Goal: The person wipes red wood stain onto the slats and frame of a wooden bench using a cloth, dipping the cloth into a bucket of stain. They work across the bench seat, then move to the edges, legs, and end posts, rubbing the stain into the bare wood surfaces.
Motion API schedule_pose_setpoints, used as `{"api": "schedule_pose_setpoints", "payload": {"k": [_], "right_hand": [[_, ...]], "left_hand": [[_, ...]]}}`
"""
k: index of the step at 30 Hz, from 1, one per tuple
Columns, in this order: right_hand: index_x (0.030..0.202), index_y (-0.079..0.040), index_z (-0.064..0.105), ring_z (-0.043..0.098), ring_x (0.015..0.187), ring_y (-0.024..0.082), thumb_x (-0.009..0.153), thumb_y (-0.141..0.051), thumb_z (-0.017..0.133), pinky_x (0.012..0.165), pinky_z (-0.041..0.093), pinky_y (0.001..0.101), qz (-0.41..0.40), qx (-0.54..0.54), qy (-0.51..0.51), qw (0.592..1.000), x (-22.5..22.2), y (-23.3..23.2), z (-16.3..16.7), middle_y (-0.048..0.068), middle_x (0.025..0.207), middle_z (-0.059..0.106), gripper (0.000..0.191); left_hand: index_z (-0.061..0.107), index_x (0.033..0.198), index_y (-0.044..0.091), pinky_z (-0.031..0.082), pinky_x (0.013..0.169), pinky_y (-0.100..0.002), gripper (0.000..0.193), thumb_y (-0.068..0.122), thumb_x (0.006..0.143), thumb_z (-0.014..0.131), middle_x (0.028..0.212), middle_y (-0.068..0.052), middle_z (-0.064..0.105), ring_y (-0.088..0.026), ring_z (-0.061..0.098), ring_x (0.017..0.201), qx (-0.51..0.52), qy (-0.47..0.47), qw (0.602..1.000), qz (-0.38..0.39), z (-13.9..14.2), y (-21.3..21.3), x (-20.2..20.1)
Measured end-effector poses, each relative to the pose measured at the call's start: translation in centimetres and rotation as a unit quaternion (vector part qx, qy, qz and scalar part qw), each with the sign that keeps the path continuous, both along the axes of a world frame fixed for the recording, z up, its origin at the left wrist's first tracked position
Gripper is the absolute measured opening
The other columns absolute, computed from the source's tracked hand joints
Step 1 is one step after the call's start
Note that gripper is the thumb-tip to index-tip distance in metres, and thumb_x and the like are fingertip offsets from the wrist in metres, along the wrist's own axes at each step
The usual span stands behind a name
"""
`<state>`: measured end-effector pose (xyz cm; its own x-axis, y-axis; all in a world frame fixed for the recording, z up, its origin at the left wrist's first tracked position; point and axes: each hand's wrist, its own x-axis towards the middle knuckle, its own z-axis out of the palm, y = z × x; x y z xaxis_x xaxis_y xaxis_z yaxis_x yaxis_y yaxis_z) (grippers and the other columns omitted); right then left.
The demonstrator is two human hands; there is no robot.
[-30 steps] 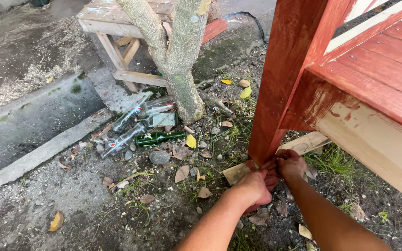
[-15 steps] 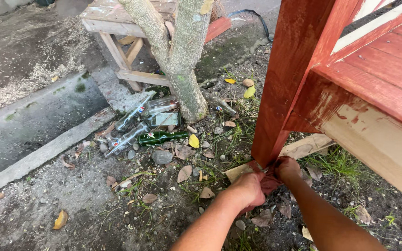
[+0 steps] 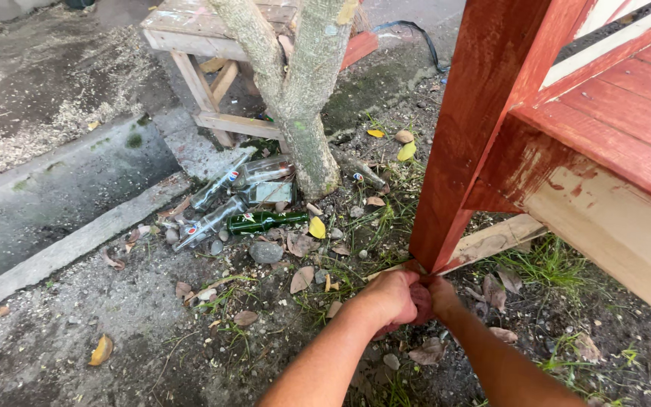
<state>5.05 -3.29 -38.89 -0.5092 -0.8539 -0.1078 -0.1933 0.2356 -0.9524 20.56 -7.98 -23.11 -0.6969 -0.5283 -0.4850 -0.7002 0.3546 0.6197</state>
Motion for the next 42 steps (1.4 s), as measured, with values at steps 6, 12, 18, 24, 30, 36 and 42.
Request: {"api": "schedule_pose_setpoints", "payload": {"k": [6,12,18,24,30,36,42], "right_hand": [[0.11,-0.003,0.073,0.071,0.078,0.031,0.09,-0.011,0.063,0.064,0.058,0.0417,-0.161,0.097,-0.323,0.928,0.2,1.0,1.2,0.014,0.091,0.075,0.023],[0.112,-0.006,0.061,0.068,0.077,0.025,0.098,-0.006,0.057,0.065,0.058,0.0409,-0.354,-0.096,-0.265,0.892,-2.3,1.7,3.1,0.01,0.093,0.069,0.015],[0.102,-0.012,0.057,0.064,0.07,0.029,0.092,0.005,0.042,0.063,0.058,0.0476,-0.253,-0.096,-0.409,0.871,-1.6,-1.5,3.0,0.012,0.086,0.065,0.025],[0.115,-0.004,0.058,0.063,0.088,0.032,0.1,-0.004,0.04,0.082,0.056,0.0473,-0.186,-0.116,-0.539,0.814,-3.7,-0.4,4.7,0.017,0.103,0.065,0.023],[0.129,-0.002,0.054,0.064,0.116,0.034,0.097,0.001,0.039,0.107,0.052,0.0477,-0.197,-0.174,-0.535,0.803,-4.0,-0.3,9.0,0.019,0.126,0.065,0.035],[0.127,-0.002,0.058,0.064,0.115,0.034,0.099,0.005,0.042,0.107,0.051,0.0497,-0.136,-0.231,-0.457,0.848,-3.8,0.8,14.7,0.017,0.125,0.065,0.033],[0.127,0.001,0.059,0.069,0.111,0.031,0.101,0.0,0.043,0.105,0.054,0.0455,-0.152,-0.227,-0.425,0.863,-4.5,2.7,16.6,0.018,0.125,0.067,0.031]], "left_hand": [[0.063,0.143,0.03,0.057,0.084,-0.034,0.064,0.013,0.082,0.069,0.112,-0.01,0.075,-0.023,0.071,0.097,0.015,0.009,1.0,-0.024,0.2,-0.9,1.4],[0.047,0.154,0.034,0.058,0.079,-0.038,0.083,-0.003,0.08,0.057,0.111,-0.013,0.073,-0.028,0.072,0.092,0.095,-0.019,0.995,0.018,0.9,0.2,0.0],[0.047,0.154,0.029,0.056,0.088,-0.035,0.081,-0.002,0.081,0.061,0.123,-0.01,0.069,-0.026,0.07,0.101,0.014,-0.002,1.0,-0.017,0.4,0.3,-0.7],[0.047,0.154,0.028,0.058,0.093,-0.034,0.079,0.0,0.082,0.061,0.127,-0.009,0.07,-0.025,0.073,0.104,0.033,-0.057,0.998,0.013,2.9,-1.1,1.1],[0.058,0.145,0.015,0.055,0.095,-0.03,0.06,0.013,0.085,0.063,0.127,-0.009,0.074,-0.021,0.072,0.108,0.064,0.025,0.997,0.029,-0.2,-4.2,-0.2],[0.061,0.139,0.003,0.053,0.099,-0.026,0.059,0.019,0.082,0.068,0.13,-0.008,0.074,-0.017,0.071,0.115,0.241,0.152,0.957,0.056,-1.5,-5.7,-2.7],[0.06,0.141,0.011,0.054,0.097,-0.033,0.066,0.02,0.078,0.079,0.131,-0.013,0.069,-0.026,0.07,0.112,-0.092,0.09,0.991,0.036,5.0,-4.5,-1.0]]}}
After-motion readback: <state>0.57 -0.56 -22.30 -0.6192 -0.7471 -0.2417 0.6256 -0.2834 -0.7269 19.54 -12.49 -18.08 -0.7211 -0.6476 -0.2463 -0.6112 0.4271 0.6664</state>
